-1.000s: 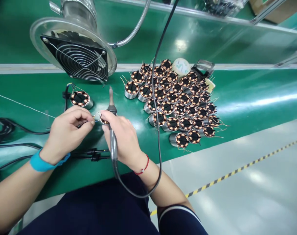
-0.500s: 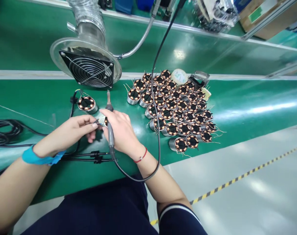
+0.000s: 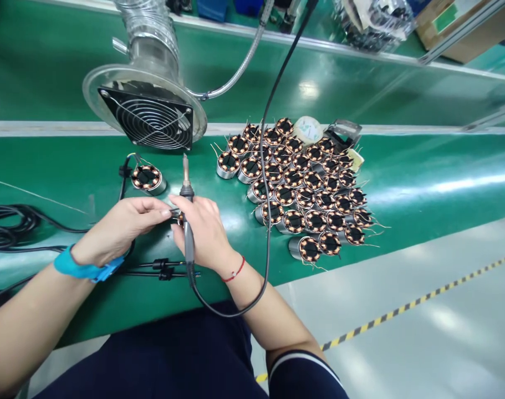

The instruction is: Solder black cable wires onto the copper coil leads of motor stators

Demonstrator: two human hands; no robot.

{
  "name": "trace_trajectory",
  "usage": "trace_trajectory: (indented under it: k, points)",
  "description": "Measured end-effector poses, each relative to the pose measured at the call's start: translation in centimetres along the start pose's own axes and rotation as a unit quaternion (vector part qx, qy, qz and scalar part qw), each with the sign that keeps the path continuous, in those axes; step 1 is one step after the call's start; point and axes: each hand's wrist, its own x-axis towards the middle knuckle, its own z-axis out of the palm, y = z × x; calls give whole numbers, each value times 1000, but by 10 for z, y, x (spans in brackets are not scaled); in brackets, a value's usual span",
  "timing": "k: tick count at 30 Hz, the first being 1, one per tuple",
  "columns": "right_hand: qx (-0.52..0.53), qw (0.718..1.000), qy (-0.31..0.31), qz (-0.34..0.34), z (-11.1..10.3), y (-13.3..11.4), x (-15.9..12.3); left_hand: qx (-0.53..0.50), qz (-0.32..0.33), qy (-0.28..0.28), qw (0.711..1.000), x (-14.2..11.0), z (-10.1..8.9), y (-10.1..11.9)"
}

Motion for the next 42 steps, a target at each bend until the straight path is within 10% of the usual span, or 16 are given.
trace_trajectory:
  k: [20, 26, 31, 42]
  points:
    - [-11, 994, 106, 3, 5, 1, -1, 44, -39, -168, 984, -3, 0, -4]
    - [13, 992, 117, 38, 6, 0, 2, 239, 138, -15, 961, 0, -7, -2]
    - [46, 992, 109, 34, -4, 7, -2, 293, 156, 153, 931, -3, -31, 4]
    - [58, 989, 115, 78, -16, 16, -9, 489, 49, 130, 861, 10, -23, 20]
